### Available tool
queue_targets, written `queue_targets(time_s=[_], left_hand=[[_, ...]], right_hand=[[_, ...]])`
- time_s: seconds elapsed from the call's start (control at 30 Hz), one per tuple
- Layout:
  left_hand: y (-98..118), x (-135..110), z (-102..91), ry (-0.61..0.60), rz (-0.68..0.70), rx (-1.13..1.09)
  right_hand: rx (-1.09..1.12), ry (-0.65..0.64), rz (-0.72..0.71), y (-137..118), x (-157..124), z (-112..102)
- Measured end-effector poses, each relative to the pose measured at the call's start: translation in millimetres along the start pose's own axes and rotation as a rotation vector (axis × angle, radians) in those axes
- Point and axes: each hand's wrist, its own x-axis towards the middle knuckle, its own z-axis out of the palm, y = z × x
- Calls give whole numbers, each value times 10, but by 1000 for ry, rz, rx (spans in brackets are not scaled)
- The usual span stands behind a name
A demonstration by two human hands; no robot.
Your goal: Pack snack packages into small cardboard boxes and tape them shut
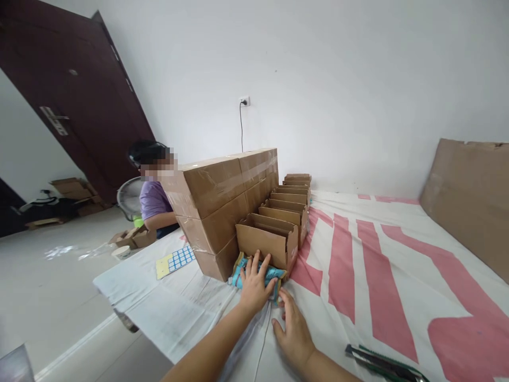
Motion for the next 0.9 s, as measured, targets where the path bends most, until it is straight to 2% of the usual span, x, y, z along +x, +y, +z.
queue_targets(time_s=[0.33,0.47,0.63,0.73,0.9], left_hand=[[-62,-257,-102,-26,94,59],[-158,-467,-50,24,160,65],[-237,-649,49,20,193,77],[-220,-649,44,16,177,86],[-181,-599,19,0,166,100]], right_hand=[[-11,-9,-28,-51,28,-33],[-45,-13,-29,-21,18,-13],[-75,-38,-47,-16,25,-13],[-134,-84,-58,-80,31,-41],[-289,-262,-25,-332,-64,-114]])
